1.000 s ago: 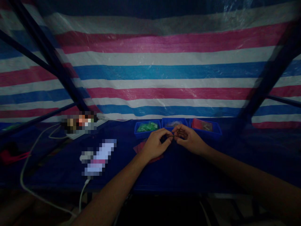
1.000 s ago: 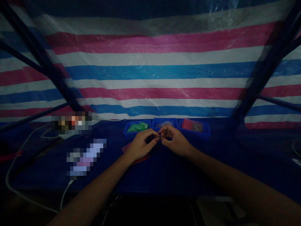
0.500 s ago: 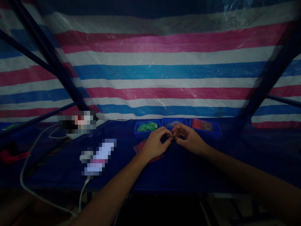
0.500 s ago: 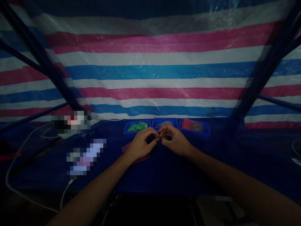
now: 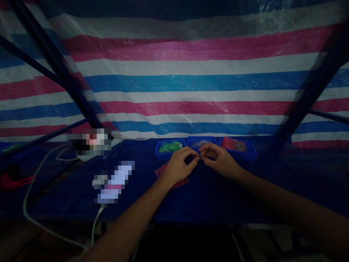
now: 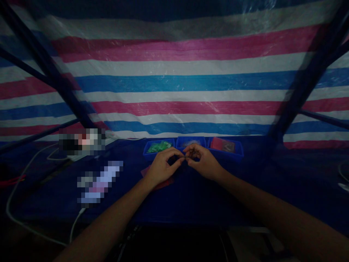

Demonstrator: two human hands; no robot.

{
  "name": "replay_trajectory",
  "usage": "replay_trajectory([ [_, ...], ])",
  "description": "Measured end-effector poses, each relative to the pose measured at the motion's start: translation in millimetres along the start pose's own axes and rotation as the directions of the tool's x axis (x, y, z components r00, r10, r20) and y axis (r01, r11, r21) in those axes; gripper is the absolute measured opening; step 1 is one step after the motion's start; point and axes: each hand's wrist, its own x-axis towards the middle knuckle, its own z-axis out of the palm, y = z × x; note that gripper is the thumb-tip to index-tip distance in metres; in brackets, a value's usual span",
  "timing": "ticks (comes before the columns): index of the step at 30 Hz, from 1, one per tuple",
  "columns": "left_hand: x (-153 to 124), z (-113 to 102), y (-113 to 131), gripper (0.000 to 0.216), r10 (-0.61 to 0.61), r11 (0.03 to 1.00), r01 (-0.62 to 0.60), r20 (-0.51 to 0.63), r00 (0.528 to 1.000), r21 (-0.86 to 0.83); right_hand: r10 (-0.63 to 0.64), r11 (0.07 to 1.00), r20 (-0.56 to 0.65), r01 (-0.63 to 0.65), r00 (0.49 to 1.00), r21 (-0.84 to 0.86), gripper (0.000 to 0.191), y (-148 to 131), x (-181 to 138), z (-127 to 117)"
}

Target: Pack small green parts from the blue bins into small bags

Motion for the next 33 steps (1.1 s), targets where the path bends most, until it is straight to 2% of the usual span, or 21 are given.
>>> replay_trajectory([
  [5,0.1,-1.6,-0.2,0.008,-0.024,1.0,0.023,-0.038,0.999,-0.007,0.046,0.999,0.006,-0.046,0.999,0.008,0.026,-3.0,-0.6,-1.8],
  [9,-0.1,-2.1,-0.9,0.014,-0.04,0.999,0.04,-0.039,0.998,-0.011,0.06,0.998,-0.002,-0.06,0.998,0.022,0.028,-1.7,-0.7,-3.9],
  [13,0.3,-0.7,-2.6,0.01,-0.025,1.0,0.025,-0.044,0.999,-0.006,0.045,0.998,-0.012,-0.044,0.999,0.045,0.033,2.6,1.8,-4.8],
  [16,0.4,-0.8,-5.7,0.013,-0.031,0.999,0.034,-0.091,0.995,0.034,-0.015,1.0,-0.102,0.013,0.995,-0.02,0.032,2.6,5.8,-9.7],
  [18,-0.2,-2.1,-8.8,0.018,-0.036,0.996,0.045,-0.111,0.993,0.077,-0.089,0.984,-0.203,0.055,0.975,-0.168,0.027,-0.5,8.5,-17.5],
  [21,-2.0,-4.5,-14.5,0.016,-0.023,0.987,0.036,-0.083,0.996,0.158,-0.233,0.885,-0.286,0.081,0.929,-0.458,0.019,-6.6,11.5,-33.9],
  [24,-3.9,-6.1,-19.9,0.014,-0.012,0.974,0.018,-0.031,0.999,0.225,-0.337,0.777,-0.277,0.1,0.9,-0.621,0.013,-7.7,14.2,-49.4],
  [27,-4.7,-8.7,-23.2,0.015,-0.017,0.962,0.017,-0.003,1.0,0.272,-0.385,0.696,-0.221,0.125,0.896,-0.707,0.009,-1.1,18.1,-58.7],
  [30,-5.1,-15.6,-24.5,0.019,-0.041,0.942,0.046,-0.022,0.999,0.334,-0.417,0.63,-0.149,0.166,0.897,-0.759,0.01,8.9,22.6,-62.8],
  [33,-6.0,-27.3,-25.4,0.021,-0.069,0.903,0.088,-0.06,0.996,0.421,-0.402,0.545,-0.013,0.228,0.915,-0.807,0.012,16.3,25.8,-64.3],
])
